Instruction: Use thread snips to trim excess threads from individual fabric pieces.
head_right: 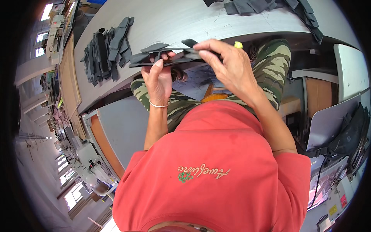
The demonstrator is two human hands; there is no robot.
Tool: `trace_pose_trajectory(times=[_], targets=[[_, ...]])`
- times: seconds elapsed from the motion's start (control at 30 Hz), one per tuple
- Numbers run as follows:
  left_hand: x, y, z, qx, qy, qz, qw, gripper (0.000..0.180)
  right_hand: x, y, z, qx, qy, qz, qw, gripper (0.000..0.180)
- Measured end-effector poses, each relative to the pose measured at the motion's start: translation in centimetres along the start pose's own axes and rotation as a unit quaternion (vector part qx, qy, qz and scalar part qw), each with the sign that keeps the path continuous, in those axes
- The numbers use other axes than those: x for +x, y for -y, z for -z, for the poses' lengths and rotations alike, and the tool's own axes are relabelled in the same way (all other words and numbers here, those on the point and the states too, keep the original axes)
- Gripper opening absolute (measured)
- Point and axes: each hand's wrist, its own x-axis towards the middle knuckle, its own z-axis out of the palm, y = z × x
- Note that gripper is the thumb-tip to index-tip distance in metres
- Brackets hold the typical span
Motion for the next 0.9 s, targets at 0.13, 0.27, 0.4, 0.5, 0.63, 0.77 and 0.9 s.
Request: trace_pose_trajectory(times=[0.13,0.27,0.4,0.5,0.63,0.77,0.9], targets=[[-0.4,-0.1,-0.8,0.011,0.006,-0.061,0.998,0.022,-0.6,-0.7,-0.6,0.006,0.016,-0.025,1.0,0.017],[-0.5,-0.3,-1.3,0.09,0.047,-0.096,0.99,0.028,-0.4,-1.1,-1.7,-0.043,-0.027,0.047,0.998,0.018],[-0.8,-0.1,-1.2,0.112,0.039,-0.088,0.989,0.028,-0.2,-1.0,-2.7,-0.171,-0.033,0.13,0.976,0.019],[-0.9,-0.1,-1.2,0.106,0.031,-0.081,0.991,0.028,-0.2,-1.3,-3.5,-0.203,-0.036,0.14,0.968,0.021],[-0.7,0.0,-1.2,0.103,0.045,-0.093,0.989,0.029,0.2,-1.2,-4.0,-0.255,-0.04,0.14,0.956,0.026],[-0.7,0.1,-1.2,0.099,0.041,-0.086,0.99,0.029,0.5,-1.4,-4.2,-0.275,-0.042,0.146,0.949,0.025],[-0.7,0.0,-1.3,0.102,0.04,-0.081,0.991,0.028,0.6,-1.3,-4.3,-0.285,-0.037,0.13,0.949,0.022]])
